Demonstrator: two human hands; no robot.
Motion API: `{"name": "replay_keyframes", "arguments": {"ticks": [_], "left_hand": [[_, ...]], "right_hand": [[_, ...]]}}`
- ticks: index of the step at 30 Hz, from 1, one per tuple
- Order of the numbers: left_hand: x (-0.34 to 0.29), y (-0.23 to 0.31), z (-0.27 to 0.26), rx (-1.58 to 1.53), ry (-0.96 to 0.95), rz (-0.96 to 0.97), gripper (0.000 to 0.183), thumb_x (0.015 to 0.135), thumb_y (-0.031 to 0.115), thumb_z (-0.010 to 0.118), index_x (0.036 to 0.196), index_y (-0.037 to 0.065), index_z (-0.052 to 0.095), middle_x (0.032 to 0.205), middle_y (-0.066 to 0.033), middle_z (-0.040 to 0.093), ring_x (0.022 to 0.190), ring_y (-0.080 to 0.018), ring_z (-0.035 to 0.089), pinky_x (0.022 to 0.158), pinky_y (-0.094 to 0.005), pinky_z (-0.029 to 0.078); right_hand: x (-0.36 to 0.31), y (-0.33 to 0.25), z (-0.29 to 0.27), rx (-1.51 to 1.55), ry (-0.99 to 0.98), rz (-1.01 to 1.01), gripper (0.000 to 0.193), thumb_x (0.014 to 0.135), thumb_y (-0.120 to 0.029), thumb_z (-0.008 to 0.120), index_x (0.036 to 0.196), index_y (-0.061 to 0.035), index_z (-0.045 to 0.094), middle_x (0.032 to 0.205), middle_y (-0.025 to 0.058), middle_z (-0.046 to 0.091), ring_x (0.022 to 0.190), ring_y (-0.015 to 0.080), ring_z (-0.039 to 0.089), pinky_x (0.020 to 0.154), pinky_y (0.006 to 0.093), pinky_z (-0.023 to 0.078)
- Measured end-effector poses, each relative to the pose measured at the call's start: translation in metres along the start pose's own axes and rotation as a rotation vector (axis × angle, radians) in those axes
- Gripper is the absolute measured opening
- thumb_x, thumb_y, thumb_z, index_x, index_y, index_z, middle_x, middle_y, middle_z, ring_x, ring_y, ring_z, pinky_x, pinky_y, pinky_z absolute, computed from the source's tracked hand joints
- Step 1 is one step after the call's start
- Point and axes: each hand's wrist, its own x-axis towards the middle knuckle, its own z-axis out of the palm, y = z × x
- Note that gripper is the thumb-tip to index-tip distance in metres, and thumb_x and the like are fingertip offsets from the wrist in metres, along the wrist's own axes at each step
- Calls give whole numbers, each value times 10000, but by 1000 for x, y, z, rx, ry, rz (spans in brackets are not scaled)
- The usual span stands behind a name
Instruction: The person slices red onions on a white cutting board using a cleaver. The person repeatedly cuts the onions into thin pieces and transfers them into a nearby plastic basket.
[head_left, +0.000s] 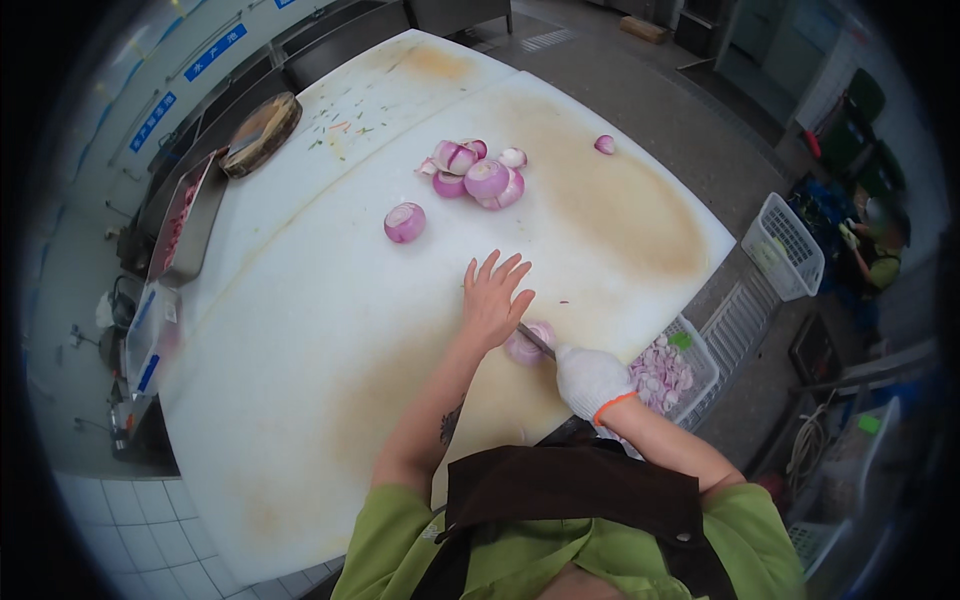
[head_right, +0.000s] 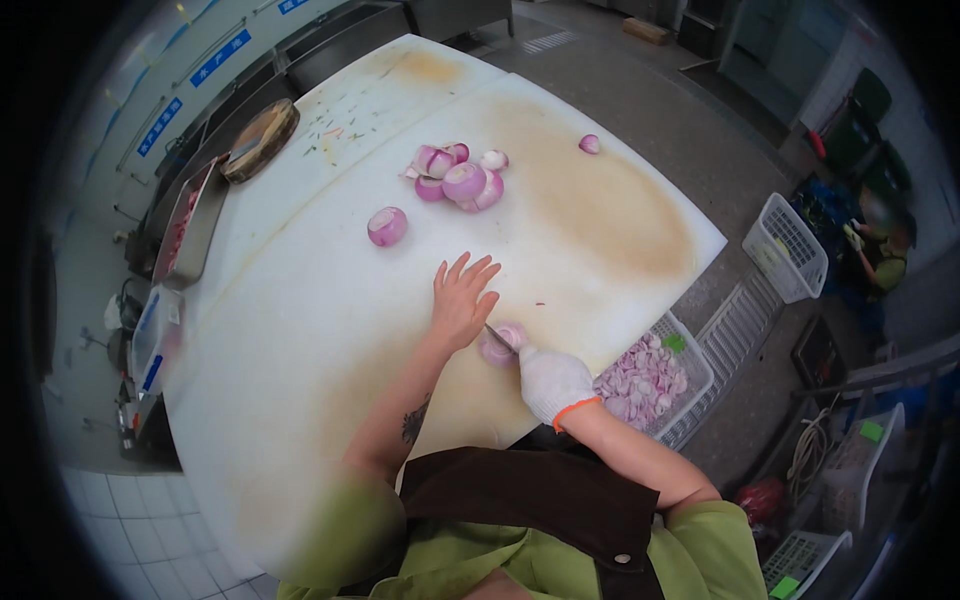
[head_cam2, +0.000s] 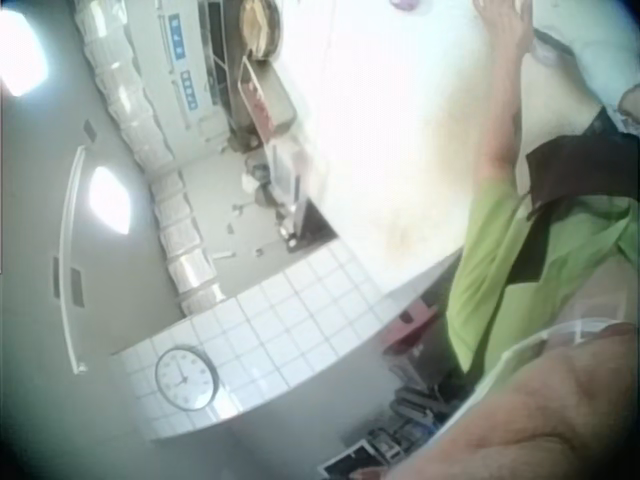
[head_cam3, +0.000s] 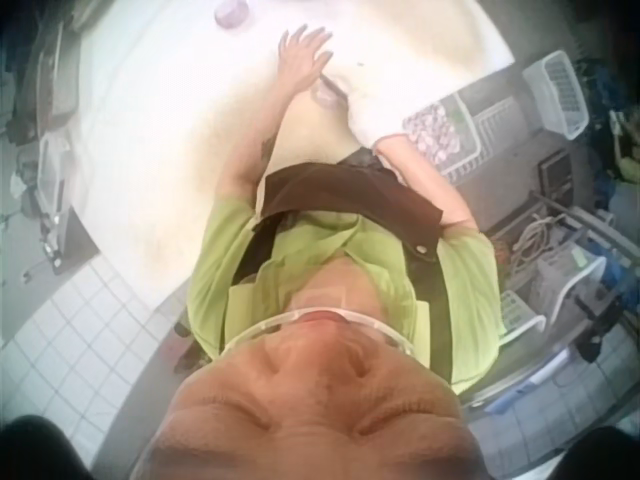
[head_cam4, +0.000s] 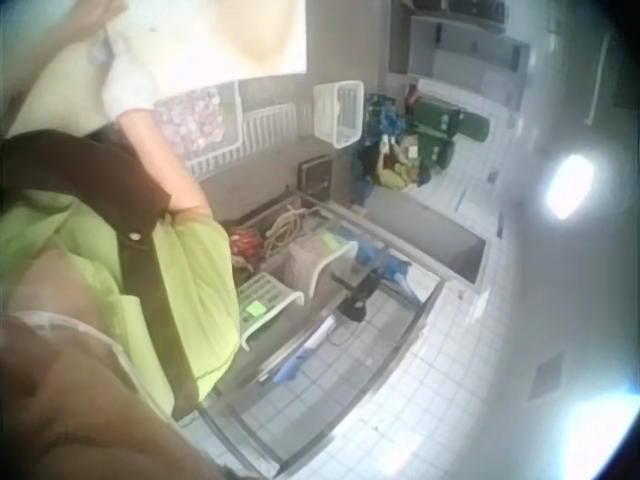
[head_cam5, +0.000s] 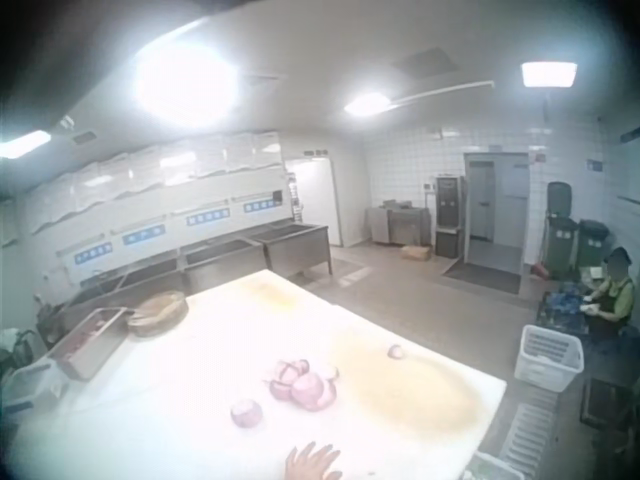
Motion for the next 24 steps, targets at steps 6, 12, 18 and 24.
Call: {"name": "replay_keyframes", "arguments": {"ticks": [6,12,18,24], "left_hand": [[-13,-20,24,70,3,-9,545,877,360,531,1352,110,441,1388,-86,444,1329,-358,304,1104,-560,120],[-68,-4,-9,-306,-134,165,546,749,305,693,1217,112,487,1321,-128,444,1275,-382,357,1086,-565,201],[-75,-2,12,-261,-347,16,453,744,139,711,1141,74,503,1196,-149,528,1104,-334,511,946,-416,406],[-104,-40,60,-654,-101,-731,352,819,161,663,1111,20,526,1089,-188,543,961,-347,564,847,-410,458]], "right_hand": [[26,22,43,-1,-79,-4,232,837,-138,456,964,10,581,797,225,657,733,392,644,686,493,500],[34,61,50,199,-46,-48,301,866,-263,476,955,0,591,821,266,629,780,436,608,738,503,473],[36,61,49,244,85,77,315,865,-267,482,921,17,605,818,280,623,788,453,600,746,513,465],[20,34,49,151,-70,23,291,862,-245,493,939,11,608,857,263,634,803,436,607,756,502,477]]}}
